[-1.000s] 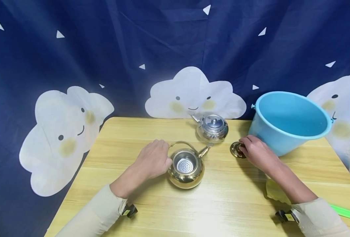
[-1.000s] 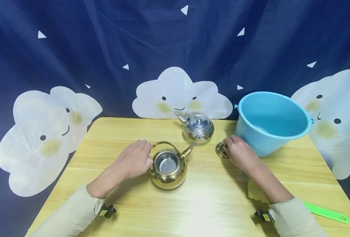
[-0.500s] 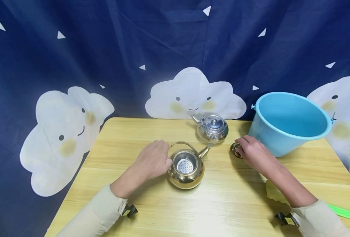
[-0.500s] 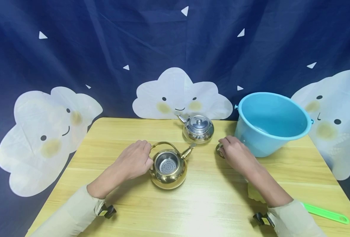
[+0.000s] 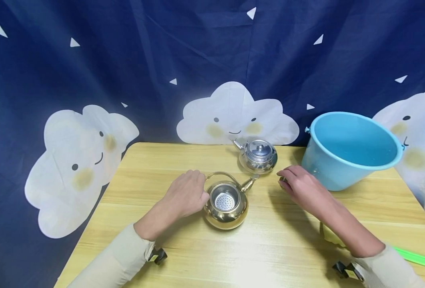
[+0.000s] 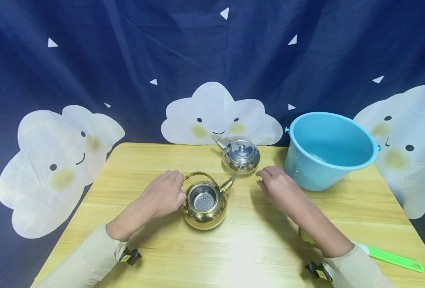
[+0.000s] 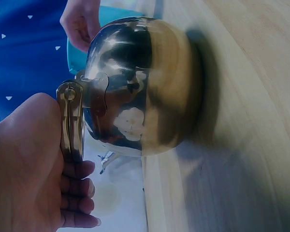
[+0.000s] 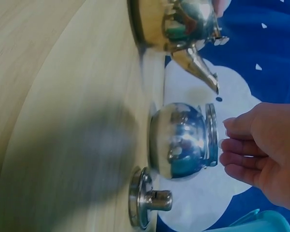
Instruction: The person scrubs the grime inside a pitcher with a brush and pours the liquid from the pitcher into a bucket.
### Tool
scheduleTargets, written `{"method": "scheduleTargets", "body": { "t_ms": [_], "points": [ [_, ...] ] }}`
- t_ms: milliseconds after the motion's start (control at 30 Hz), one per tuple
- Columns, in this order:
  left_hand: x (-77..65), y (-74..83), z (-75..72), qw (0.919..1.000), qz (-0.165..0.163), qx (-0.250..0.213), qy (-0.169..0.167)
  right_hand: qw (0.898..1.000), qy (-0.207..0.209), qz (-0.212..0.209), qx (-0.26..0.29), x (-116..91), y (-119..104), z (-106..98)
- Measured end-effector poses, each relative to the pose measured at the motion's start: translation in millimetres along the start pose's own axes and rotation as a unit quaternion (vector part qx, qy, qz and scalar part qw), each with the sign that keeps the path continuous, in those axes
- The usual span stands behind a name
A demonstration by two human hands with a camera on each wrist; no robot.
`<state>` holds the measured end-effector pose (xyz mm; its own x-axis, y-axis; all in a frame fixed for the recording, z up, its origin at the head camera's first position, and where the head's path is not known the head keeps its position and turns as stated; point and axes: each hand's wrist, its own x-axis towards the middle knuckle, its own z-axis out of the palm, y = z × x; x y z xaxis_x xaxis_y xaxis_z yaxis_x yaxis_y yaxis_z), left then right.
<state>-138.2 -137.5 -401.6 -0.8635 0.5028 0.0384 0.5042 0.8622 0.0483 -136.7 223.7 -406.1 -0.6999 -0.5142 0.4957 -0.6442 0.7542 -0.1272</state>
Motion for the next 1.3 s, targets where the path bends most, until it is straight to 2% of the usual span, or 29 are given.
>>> {"method": "scheduleTargets", "body": {
  "t_ms": [333, 733, 967, 1300],
  "points": [
    [0.4, -0.1, 0.4, 1.0000, 0.001, 0.000, -0.003, 0.999, 0.016, -0.031, 0.001, 7, -13, -1],
    [1.8, 1.8, -1.0, 1.0000, -0.001, -0.007, -0.006, 0.999, 0.018, -0.037, 0.012, 22, -32, -1],
    [2.8, 4.0, -2.3, 1.0000, 0.000, -0.003, -0.008, 0.997, 0.031, -0.065, 0.017, 29, -46, 1],
    [3.6, 5.2, -2.7, 0.9999, -0.001, -0.004, -0.014, 0.993, 0.015, -0.110, 0.049, 33, -70, 4]
  ]
}}
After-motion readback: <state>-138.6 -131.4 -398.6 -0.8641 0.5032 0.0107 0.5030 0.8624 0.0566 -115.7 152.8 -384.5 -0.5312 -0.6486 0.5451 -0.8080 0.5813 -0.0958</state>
